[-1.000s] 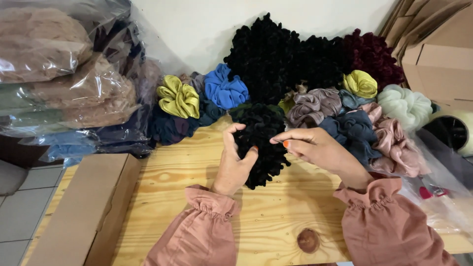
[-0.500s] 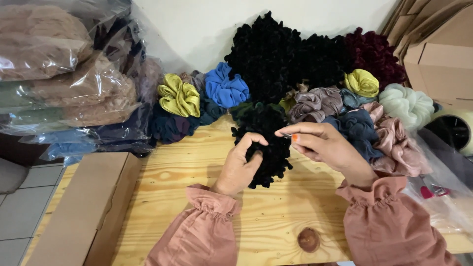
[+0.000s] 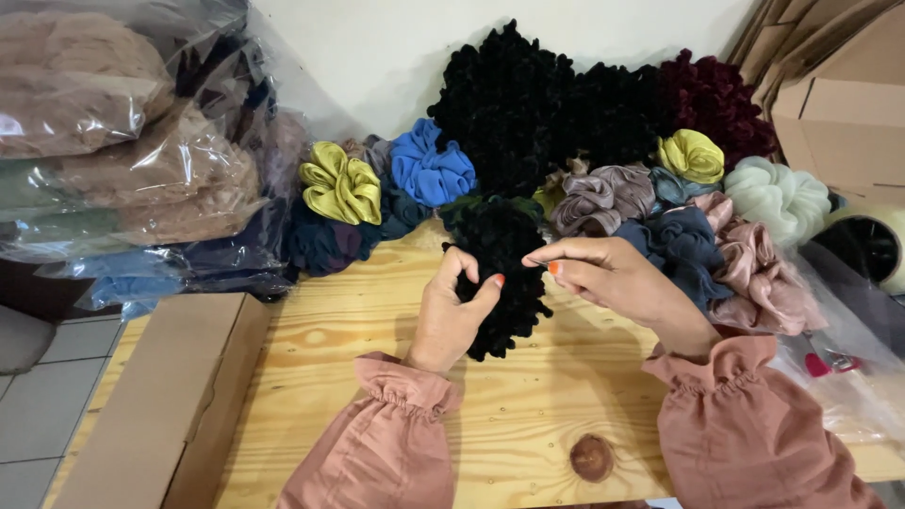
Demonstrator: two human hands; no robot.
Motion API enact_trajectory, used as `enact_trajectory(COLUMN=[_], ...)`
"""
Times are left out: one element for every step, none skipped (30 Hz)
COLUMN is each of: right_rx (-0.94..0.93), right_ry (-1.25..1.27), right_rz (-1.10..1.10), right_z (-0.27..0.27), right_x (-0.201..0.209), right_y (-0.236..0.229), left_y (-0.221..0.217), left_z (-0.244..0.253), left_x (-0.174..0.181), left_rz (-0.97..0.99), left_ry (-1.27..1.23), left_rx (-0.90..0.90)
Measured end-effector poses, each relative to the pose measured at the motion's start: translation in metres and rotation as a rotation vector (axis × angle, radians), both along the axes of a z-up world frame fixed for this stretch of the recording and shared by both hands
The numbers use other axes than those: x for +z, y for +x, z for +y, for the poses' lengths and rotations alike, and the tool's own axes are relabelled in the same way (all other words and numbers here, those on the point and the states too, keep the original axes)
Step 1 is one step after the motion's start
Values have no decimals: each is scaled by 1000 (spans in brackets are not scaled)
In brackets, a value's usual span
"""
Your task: The person assembles hair accessories by folding a small cardboard box and then performing manual finishing work on several black fabric scrunchies at a wooden table.
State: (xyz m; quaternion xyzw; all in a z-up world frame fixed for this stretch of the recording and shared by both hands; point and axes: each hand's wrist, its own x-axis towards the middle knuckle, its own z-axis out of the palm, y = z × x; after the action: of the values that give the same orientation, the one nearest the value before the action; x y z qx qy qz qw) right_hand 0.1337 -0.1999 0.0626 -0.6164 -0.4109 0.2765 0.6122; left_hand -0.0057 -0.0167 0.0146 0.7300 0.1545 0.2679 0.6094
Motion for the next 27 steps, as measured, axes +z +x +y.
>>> enact_trajectory(right_rx=[-2, -9, -15, -16, -18, -19, -24, -35, -48, -52, -49, -45, -48, -39, -31, -37, -48, -59, -65, -74, -82, -87, -89, -91, -92, -77, -62], right_ry=[-1, 8, 18, 18, 35, 52, 55, 34, 13, 17, -2, -20, -15, -20, -25, -17, -10, -3, 2, -9, -23, -19, -13, -6, -5, -5, -5], right_rz=[2, 5, 7, 8, 28, 48, 49, 52, 58, 61, 28, -6, -5, -6, -6, -5, 12, 29, 28, 27, 28, 31, 26, 20, 21, 41, 62], right_z=[-1, -3, -3, -2, -2, -2, -1, 0, 1, 1, 2, 3, 3, 2, 1, 0, 0, 0, 0, 1, 2, 1, 1, 1, 0, 0, -1], right_x=[0, 0, 0, 4, 6, 10, 6, 3, -1, -1, -2, -2, -2, -2, -3, -2, -1, 0, -1, -3, -5, -4, -3, -3, 0, 3, 7], right_y=[0, 0, 0, -1, -3, -5, -4, -3, -2, 0, 1, 2, 3, 4, 4, 4, 3, 2, 3, 4, 5, 4, 4, 3, 2, 1, -1], left_y=[0, -1, -1, -1, -1, -1, -2, -4, -6, -5, -5, -4, -4, -4, -4, -5, -7, -9, -9, -9, -10, -9, -9, -8, -7, -6, -5], left_z=[-1, -2, -3, -3, -3, -4, -5, -6, -7, -7, -5, -4, -4, -4, -4, -6, -8, -10, -10, -10, -10, -9, -8, -7, -5, -3, -1], left_x=[3, 6, 9, 10, 11, 12, 10, 7, 4, 2, 1, -1, 0, 2, 3, 12, 22, 31, 34, 36, 38, 35, 33, 30, 24, 18, 11], left_rz=[2, 31, 59, 60, 69, 78, 80, 117, 156, 159, 137, 116, 117, 83, 49, 51, 2, -46, -47, -88, -126, -124, -114, -105, -104, -114, -123], left_ry=[-1, 32, 66, 66, 92, 118, 121, 127, 134, 138, 118, 99, 105, 80, 57, 65, 32, -1, 4, 8, 9, 12, 8, 4, 5, 10, 14], left_rx=[-2, -9, -14, -15, -35, -55, -59, -74, -90, -95, -94, -92, -96, -83, -72, -78, -84, -90, -95, -111, -127, -132, -131, -130, -131, -138, -145])
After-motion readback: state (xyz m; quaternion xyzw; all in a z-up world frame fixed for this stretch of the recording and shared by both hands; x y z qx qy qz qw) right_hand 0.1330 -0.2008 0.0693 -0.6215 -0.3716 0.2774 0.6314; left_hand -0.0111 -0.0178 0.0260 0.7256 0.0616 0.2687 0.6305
